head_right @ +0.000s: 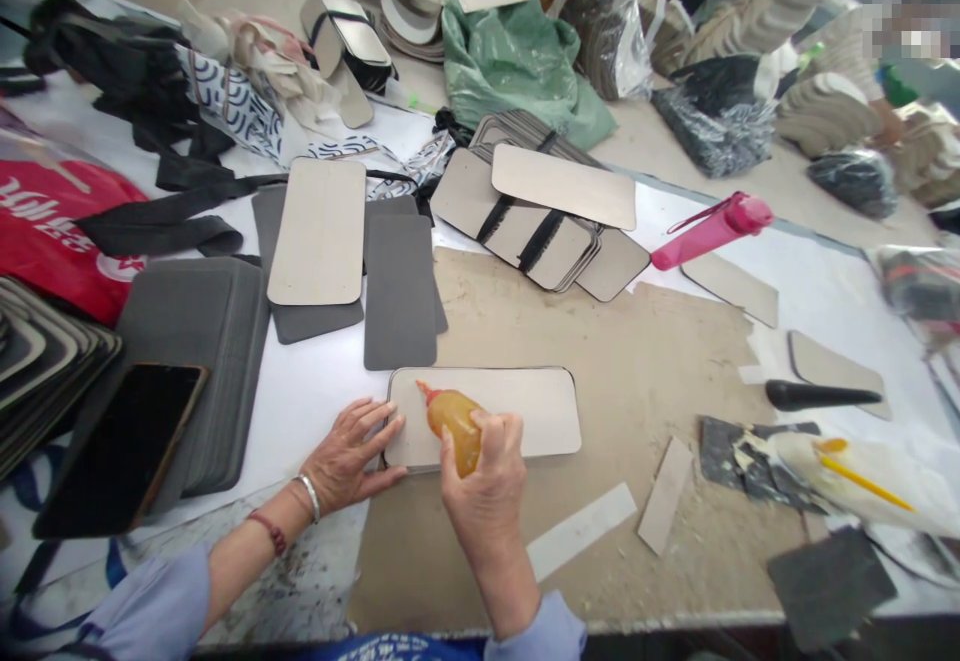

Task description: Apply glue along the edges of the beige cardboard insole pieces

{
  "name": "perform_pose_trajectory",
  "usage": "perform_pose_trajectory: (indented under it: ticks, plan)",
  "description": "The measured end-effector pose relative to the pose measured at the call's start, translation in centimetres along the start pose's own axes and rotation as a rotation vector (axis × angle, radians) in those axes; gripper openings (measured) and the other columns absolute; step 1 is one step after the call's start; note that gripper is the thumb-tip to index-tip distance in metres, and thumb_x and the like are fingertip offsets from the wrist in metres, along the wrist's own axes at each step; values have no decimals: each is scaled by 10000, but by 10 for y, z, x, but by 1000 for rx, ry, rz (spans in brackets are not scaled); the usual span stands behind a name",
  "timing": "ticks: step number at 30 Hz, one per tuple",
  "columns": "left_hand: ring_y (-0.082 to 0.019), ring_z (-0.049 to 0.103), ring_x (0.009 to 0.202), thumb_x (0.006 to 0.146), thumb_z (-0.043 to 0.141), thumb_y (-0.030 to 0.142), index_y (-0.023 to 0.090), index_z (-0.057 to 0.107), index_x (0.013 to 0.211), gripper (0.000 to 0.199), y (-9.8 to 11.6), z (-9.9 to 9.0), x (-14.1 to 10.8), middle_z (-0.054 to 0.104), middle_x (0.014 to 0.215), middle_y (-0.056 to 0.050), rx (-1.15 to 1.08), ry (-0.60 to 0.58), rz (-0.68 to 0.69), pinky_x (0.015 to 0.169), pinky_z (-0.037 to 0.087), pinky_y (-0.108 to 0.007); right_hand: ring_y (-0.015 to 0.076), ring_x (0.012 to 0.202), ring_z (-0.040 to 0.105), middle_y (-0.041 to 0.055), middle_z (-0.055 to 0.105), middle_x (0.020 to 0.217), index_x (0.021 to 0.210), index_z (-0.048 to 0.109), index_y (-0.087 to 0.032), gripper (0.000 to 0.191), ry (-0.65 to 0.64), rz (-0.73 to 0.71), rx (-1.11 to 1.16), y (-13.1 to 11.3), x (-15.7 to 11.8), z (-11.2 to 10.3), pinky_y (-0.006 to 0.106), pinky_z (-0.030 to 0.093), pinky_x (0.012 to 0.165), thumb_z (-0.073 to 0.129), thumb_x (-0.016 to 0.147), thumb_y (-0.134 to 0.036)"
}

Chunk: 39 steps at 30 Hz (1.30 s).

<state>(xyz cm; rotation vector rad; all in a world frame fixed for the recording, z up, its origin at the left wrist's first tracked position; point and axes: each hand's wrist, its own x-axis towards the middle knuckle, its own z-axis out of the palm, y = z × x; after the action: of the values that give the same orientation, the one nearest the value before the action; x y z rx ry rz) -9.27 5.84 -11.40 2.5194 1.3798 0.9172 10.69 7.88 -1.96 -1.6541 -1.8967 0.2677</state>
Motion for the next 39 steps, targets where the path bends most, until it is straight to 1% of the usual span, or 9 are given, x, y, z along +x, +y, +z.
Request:
perform_pose_trajectory:
  ticks: [3,9,12,15,19,25,27,33,39]
  plan:
    - [-262,502,1089,771,604,394,166,477,1214,514,0,-1,1,560,1139,-136,0,-11,-7,992,388,-468,198,813,521,43,486,873,977,462,-209,219,84,35,-93,30,2,-17,333,484,673,563,812,-313]
    - [-261,501,1087,781,599,381,154,486,1194,485,1,-1,2,556,1132,-137,20,-17,8,988,392,-471,230,765,503,67,489,858,905,490,-197,329,222,207,-369,97,8,-60,359,445,627,559,767,-487]
    - [-262,501,1084,777,603,378,160,483,1201,492,1,-1,2,556,1135,-135,21,-13,10,986,395,-471,253,776,498,84,488,859,892,492,-191,355,262,232,-445,116,11,-72,363,422,603,539,758,-516]
    - [-267,499,1086,772,611,368,153,479,1208,504,1,-1,2,555,1138,-141,17,-9,17,986,393,-476,267,791,499,91,488,866,892,495,-190,367,270,256,-477,122,12,-76,361,410,587,538,751,-525]
    - [-272,485,1106,768,620,366,156,463,1238,538,1,-1,1,553,1151,-142,7,-14,18,991,387,-474,251,799,502,81,492,872,885,489,-196,362,258,265,-401,108,10,-68,361,421,614,553,743,-523]
    - [-280,472,1110,786,596,418,158,444,1254,556,0,1,-3,567,1144,-142,19,-15,8,957,401,-468,187,775,543,30,526,880,943,466,-209,372,115,351,-28,57,-10,-42,337,472,670,599,747,-495]
    - [-272,482,1098,800,583,430,137,433,1241,550,1,2,-5,564,1135,-153,4,-13,9,944,418,-456,183,790,553,31,532,899,971,469,-211,345,70,299,37,39,-19,-38,331,483,675,605,766,-454]
    - [-262,522,1057,800,575,472,170,481,1123,452,0,6,-8,559,1104,-146,-10,20,0,895,467,-443,174,801,530,36,498,889,1024,457,-215,257,-20,-10,77,4,-29,-28,316,495,676,582,806,-268]
    - [-221,576,933,814,568,453,156,537,1050,381,1,5,-8,597,1008,-122,39,38,61,819,512,-384,176,754,509,36,455,863,1025,454,-216,240,-59,-66,35,-17,-28,-11,312,488,616,541,802,-219]
